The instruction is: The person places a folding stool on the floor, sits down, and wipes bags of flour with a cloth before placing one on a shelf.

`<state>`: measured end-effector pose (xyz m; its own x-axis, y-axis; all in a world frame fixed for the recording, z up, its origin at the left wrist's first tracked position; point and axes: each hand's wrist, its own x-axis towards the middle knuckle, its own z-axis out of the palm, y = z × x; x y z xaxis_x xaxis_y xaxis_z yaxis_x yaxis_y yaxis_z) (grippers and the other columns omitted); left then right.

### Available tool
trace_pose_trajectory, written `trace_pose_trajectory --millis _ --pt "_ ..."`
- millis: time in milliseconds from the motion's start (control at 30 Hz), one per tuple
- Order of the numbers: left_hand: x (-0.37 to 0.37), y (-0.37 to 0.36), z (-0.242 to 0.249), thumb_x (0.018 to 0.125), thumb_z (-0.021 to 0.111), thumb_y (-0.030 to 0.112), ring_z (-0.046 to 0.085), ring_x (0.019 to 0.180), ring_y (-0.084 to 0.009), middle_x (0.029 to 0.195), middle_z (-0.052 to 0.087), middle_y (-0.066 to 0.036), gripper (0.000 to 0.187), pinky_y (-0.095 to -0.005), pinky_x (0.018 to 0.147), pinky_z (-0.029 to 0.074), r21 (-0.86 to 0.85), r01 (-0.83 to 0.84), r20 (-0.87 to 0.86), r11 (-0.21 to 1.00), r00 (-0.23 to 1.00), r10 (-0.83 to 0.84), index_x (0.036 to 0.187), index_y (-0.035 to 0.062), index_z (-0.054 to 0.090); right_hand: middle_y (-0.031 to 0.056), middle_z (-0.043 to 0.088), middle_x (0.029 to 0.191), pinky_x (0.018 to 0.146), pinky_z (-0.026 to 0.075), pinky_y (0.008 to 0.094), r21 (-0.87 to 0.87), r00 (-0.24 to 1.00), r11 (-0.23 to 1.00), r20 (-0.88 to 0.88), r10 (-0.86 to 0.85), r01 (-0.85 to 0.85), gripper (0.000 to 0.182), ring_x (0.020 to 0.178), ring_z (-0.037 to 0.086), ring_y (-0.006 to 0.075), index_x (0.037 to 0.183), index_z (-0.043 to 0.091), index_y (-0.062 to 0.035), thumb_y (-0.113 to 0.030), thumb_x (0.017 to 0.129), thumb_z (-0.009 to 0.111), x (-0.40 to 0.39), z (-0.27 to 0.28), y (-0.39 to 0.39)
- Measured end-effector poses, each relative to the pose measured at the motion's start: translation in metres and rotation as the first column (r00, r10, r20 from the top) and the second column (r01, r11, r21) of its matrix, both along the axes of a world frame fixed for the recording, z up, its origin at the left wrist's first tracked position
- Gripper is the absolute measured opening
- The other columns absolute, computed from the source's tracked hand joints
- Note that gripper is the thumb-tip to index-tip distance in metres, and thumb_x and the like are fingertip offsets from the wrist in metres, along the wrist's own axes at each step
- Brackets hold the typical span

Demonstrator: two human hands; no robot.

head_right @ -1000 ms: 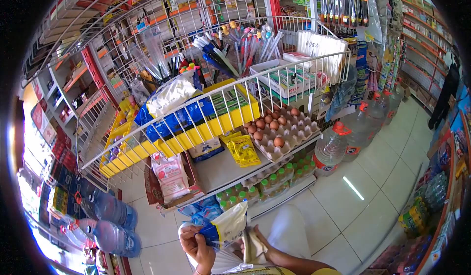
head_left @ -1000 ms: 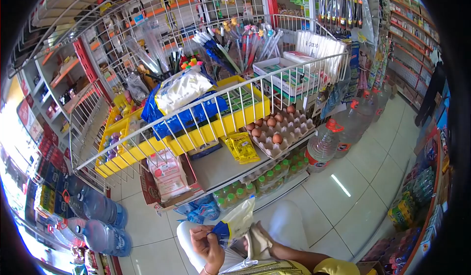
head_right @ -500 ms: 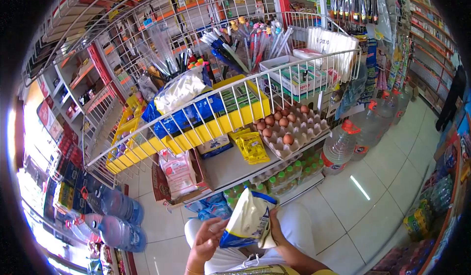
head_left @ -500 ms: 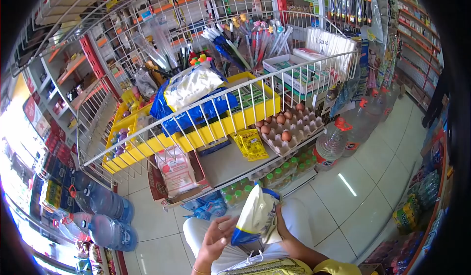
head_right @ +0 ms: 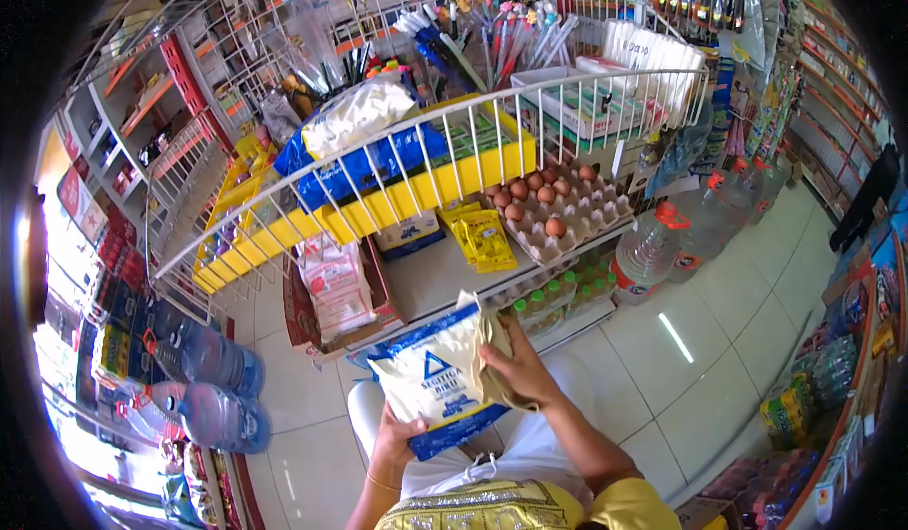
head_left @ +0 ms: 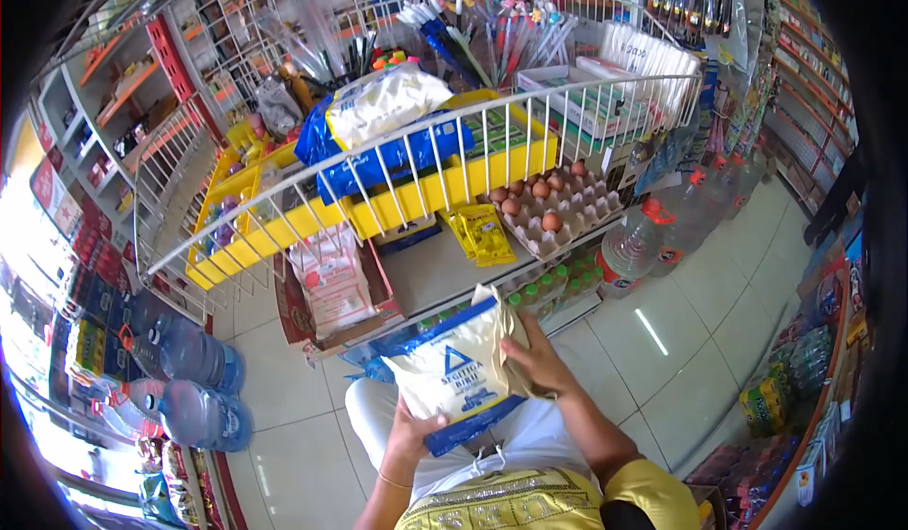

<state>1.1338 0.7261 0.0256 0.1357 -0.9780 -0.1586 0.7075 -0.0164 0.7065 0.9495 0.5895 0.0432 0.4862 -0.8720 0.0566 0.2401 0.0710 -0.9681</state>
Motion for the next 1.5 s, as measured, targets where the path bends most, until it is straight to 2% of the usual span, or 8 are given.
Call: trace_pose_trajectory --millis 500,633,767,933,1167,1233,1300,1500 --pt "-0.004 0.023 -0.012 0.07 0.072 -0.001 0.06 0.103 -0.0287 0.115 0.06 -0.016 0.058 -0.0405 0.09 0.049 0.029 -0.036 -0.229 0.999 0.973 0.042 0.123 -0.0028 0.047 0.0036 0.054 0.111 0.085 0.041 0.025 -0.108 0.981 0.976 -0.046 0.186 -0.19 0.035 0.097 0.05 0.0106 0.123 0.046 -0.0018 -0.019 0.093 0.054 0.005 0.03 -0.01" --pt "-0.005 0.017 0.013 0.074 0.066 -0.005 0.06 0.102 -0.0274 0.116 0.059 -0.016 0.055 -0.0405 0.09 0.049 0.048 -0.119 -0.19 0.992 0.974 0.126 0.124 -0.0031 0.045 0.0036 0.059 0.101 0.08 0.043 0.0248 -0.225 0.985 0.959 0.019 -0.173 0.173 0.026 0.09 0.054 0.0099 0.114 0.054 -0.0037 -0.017 0.092 0.053 -0.007 0.023 -0.035" --pt "-0.001 0.012 0.002 0.076 0.062 -0.008 0.06 0.102 -0.0255 0.115 0.058 -0.016 0.049 -0.0387 0.087 0.051 0.079 -0.146 -0.014 0.986 0.989 0.147 0.122 -0.0031 0.046 0.009 0.059 0.101 0.079 0.047 0.0311 -0.876 0.961 0.481 -0.165 -0.22 -0.04 0.031 0.088 0.059 0.0221 0.107 0.06 -0.0092 -0.024 0.081 0.065 -0.001 0.053 -0.011" --pt "-0.008 0.007 0.008 0.08 0.058 -0.007 0.061 0.099 -0.0238 0.113 0.059 -0.014 0.042 -0.0369 0.085 0.051 0.02 -0.133 -0.043 0.991 0.99 0.134 0.12 -0.0026 0.048 0.0079 0.054 0.108 0.068 0.051 0.032 -0.869 0.9 0.403 -0.389 -0.195 -0.289 0.034 0.087 0.061 0.0244 0.104 0.066 -0.0277 -0.03 0.071 0.074 0.026 0.032 0.012" --pt "-0.013 -0.004 0.021 0.084 0.056 -0.003 0.061 0.098 -0.0256 0.112 0.059 -0.014 0.041 -0.0384 0.084 0.053 0.171 -0.248 -0.044 0.953 0.965 0.259 0.123 -0.0028 0.044 0.006 0.058 0.089 0.067 0.047 0.0286 -0.794 0.858 0.595 -0.213 -0.467 0.127 0.025 0.075 0.059 0.0203 0.102 0.061 -0.0026 -0.013 0.08 0.066 0.008 -0.024 -0.047" --pt "-0.017 -0.007 0.022 0.086 0.054 0.0 0.061 0.097 -0.0264 0.112 0.058 -0.015 0.04 -0.0392 0.082 0.054 0.225 -0.344 -0.14 0.912 0.914 0.38 0.124 -0.0031 0.042 0.0041 0.059 0.09 0.071 0.047 0.0266 -0.076 0.973 0.97 0.042 -0.228 0.23 0.027 0.079 0.057 0.0129 0.105 0.057 -0.0005 -0.016 0.084 0.062 0.006 -0.006 -0.025" --pt "-0.015 -0.01 0.009 0.087 0.054 0.003 0.061 0.097 -0.0269 0.113 0.057 -0.015 0.041 -0.0394 0.081 0.055 0.25 -0.353 -0.163 0.902 0.903 0.398 0.126 -0.0017 0.04 0.0038 0.062 0.093 0.071 0.046 0.0259 -0.011 0.961 0.962 0.058 -0.27 0.271 0.03 0.083 0.055 0.01 0.105 0.057 -0.0017 -0.021 0.083 0.066 0.01 -0.009 -0.009" --pt "-0.027 -0.023 0.019 0.087 0.055 0.006 0.061 0.097 -0.0236 0.112 0.057 -0.013 0.04 -0.0367 0.082 0.054 0.044 -0.444 -0.127 0.895 0.886 0.446 0.124 -0.0002 0.041 0.0126 0.054 0.098 0.079 0.044 0.0317 -0.62 0.838 0.732 -0.213 -0.503 0.282 0.041 0.088 0.055 0.0252 0.111 0.054 0.0004 -0.021 0.08 0.069 0.042 -0.018 0.022"
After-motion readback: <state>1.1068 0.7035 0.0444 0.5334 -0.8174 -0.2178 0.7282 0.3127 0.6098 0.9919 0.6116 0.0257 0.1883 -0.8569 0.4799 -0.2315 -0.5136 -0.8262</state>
